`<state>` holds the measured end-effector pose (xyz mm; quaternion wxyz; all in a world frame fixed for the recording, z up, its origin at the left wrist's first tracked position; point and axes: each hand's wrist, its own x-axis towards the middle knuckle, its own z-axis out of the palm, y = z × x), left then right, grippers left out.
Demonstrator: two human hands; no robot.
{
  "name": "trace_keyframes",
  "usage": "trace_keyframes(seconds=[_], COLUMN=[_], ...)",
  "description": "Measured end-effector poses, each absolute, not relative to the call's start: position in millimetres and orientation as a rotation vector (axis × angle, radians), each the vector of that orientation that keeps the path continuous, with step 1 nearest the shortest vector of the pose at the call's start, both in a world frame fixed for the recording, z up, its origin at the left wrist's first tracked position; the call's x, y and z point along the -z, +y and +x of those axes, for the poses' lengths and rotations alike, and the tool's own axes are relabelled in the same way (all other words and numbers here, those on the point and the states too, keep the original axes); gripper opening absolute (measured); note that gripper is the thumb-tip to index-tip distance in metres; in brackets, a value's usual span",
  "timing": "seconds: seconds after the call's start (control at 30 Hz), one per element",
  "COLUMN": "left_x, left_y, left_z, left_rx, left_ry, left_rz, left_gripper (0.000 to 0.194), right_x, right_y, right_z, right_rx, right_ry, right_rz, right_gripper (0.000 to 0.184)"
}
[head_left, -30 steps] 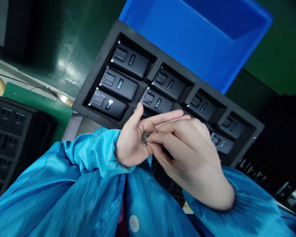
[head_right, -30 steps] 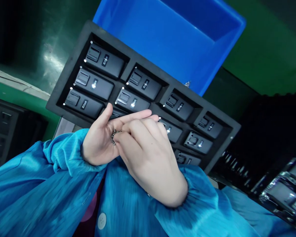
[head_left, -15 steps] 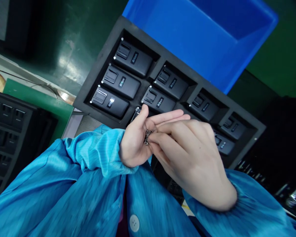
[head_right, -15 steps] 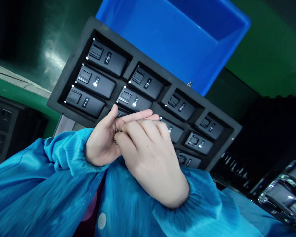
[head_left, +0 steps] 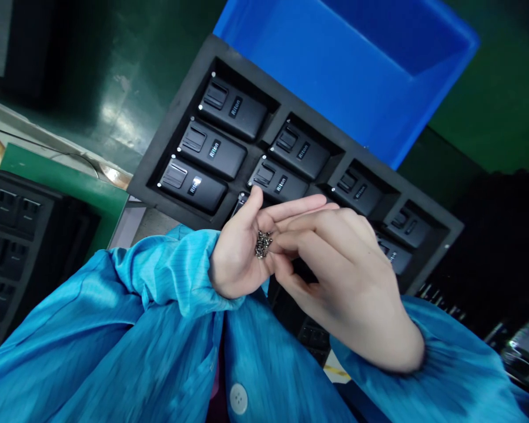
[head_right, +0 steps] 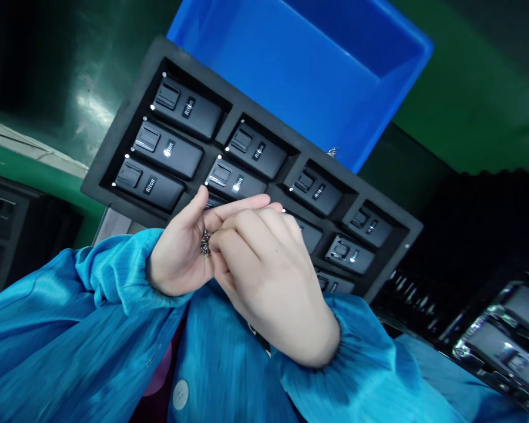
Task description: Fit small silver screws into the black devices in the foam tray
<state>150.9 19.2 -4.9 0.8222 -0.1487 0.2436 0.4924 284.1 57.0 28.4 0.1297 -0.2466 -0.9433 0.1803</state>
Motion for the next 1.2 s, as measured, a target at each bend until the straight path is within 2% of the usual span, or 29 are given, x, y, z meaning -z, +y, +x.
trace_keyframes(seconds=[0.13, 0.23, 0.33, 0.43, 0.57, 0.77, 1.0, 1.2], left_x=[9.0, 11.0, 8.8, 4.6, 1.6, -0.4, 3.1, 2.8], left_y=[17.4, 17.0, 18.2, 19.9, 21.3, 22.4, 23.2, 22.0], left_z=[149.8, 148.7, 146.8, 144.0, 141.4, 139.9, 138.4, 138.1], left_rx=[-1.055, -1.103, -1.112, -1.109, -1.121, -1.137, -1.147, -1.135], left_ry=[0.481, 0.471, 0.477, 0.506, 0.55, 0.566, 0.542, 0.553], left_rz=[-0.32, -0.339, -0.366, -0.404, -0.424, -0.433, -0.418, -0.439], left_gripper=[0.08, 0.082, 0.082, 0.081, 0.079, 0.076, 0.076, 0.076], right_x=[-40.9, -44.1, -32.9, -12.0, 7.8, 10.7, 16.6, 22.1], right_y=[65.5, 88.6, 122.9, 151.8, 169.4, 179.1, 181.2, 182.4], right_z=[293.0, 309.2, 327.8, 338.4, 336.8, 327.5, 327.7, 333.7], right_rx=[-0.563, -0.365, -0.167, -0.201, -0.215, 0.009, 0.312, 0.246], right_ry=[-2.618, -2.517, -2.459, -2.455, -2.553, -2.787, -2.926, -2.897], right_rz=[-0.786, -0.923, -1.12, -1.214, -1.226, -1.286, -1.04, -1.013], right_gripper=[0.017, 0.016, 0.015, 0.013, 0.013, 0.012, 0.028, 0.03])
